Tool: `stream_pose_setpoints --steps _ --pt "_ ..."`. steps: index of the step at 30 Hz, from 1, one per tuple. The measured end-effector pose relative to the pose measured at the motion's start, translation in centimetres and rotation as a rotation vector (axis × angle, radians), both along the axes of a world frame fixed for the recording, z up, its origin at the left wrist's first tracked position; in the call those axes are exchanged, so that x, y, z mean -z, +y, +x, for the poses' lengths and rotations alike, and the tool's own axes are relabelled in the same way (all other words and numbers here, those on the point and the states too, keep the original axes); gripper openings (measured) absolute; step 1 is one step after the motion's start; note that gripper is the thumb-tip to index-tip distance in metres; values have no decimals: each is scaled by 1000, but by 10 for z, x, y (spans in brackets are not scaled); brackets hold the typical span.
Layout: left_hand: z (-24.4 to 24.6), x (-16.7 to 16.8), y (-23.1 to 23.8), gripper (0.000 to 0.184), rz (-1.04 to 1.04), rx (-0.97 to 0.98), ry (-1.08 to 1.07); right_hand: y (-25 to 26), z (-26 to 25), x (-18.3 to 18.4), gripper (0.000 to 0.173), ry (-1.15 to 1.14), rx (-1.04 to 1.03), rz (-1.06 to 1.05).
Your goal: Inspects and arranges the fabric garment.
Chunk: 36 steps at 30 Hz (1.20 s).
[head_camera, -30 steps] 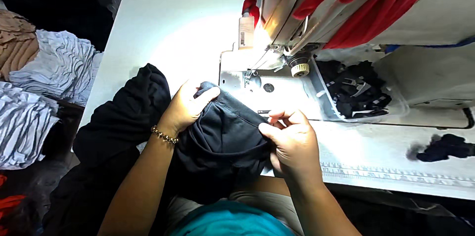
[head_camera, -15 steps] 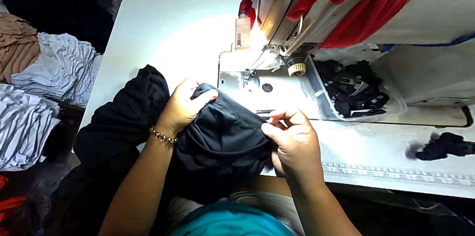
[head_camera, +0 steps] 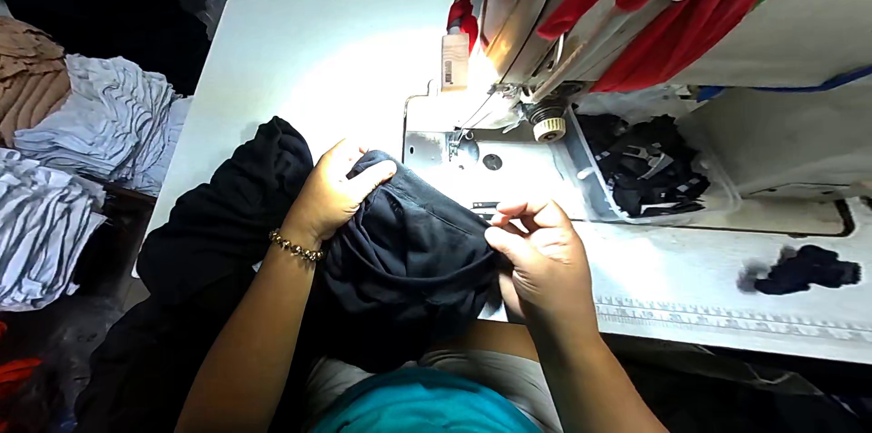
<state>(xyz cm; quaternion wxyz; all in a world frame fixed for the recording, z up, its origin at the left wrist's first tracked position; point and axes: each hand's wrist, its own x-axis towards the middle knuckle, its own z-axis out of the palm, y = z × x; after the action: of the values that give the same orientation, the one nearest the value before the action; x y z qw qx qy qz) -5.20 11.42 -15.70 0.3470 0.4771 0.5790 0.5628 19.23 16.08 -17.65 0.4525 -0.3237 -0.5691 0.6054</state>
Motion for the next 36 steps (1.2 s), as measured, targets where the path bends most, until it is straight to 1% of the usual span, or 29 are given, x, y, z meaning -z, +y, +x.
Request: stream_pose_setpoints --steps 8,12,15,17,19,21,22,23,24,26,27,29,31,34,36 --pt "2 -1 2 9 17 -57 12 -1 5 -4 35 -64 -16 40" --pt "2 4 2 9 29 -90 60 -5 10 -11 32 -207 -16 144" --pt "2 5 3 9 17 -124 82 -9 11 -16 32 -260 -10 210" --pt "5 3 2 9 -8 -147 36 -11 12 -18 31 -277 -23 239" --pt "11 -4 0 10 -73 -156 -63 -12 12 -19 31 -285 -38 253" --pt "16 -16 -4 12 -139 -109 -110 -11 10 -21 30 -297 -52 257" --pt "18 -23 -8 11 -148 -45 -105 -11 9 -23 31 -295 -62 253" --pt "19 -29 -12 13 -125 61 -75 -11 7 -26 31 -283 -73 241" --pt "19 -33 -16 19 -78 183 -1 -10 4 -29 32 -257 -90 228" --pt "23 -46 -21 36 -59 361 269 -8 -1 -36 31 -185 -152 214" --pt "27 -51 -23 38 -66 393 408 -8 -3 -40 30 -167 -187 234" --pt "33 -59 -26 30 -57 404 588 -6 -7 -50 27 -148 -267 315" --pt "35 -67 -29 20 -48 406 592 -3 -10 -61 23 -158 -319 442" --pt "36 -77 -34 16 -38 382 497 -1 -13 -76 17 -151 -323 611" --pt "41 -88 -39 15 -78 342 562 -2 -13 -83 11 -195 -278 759"
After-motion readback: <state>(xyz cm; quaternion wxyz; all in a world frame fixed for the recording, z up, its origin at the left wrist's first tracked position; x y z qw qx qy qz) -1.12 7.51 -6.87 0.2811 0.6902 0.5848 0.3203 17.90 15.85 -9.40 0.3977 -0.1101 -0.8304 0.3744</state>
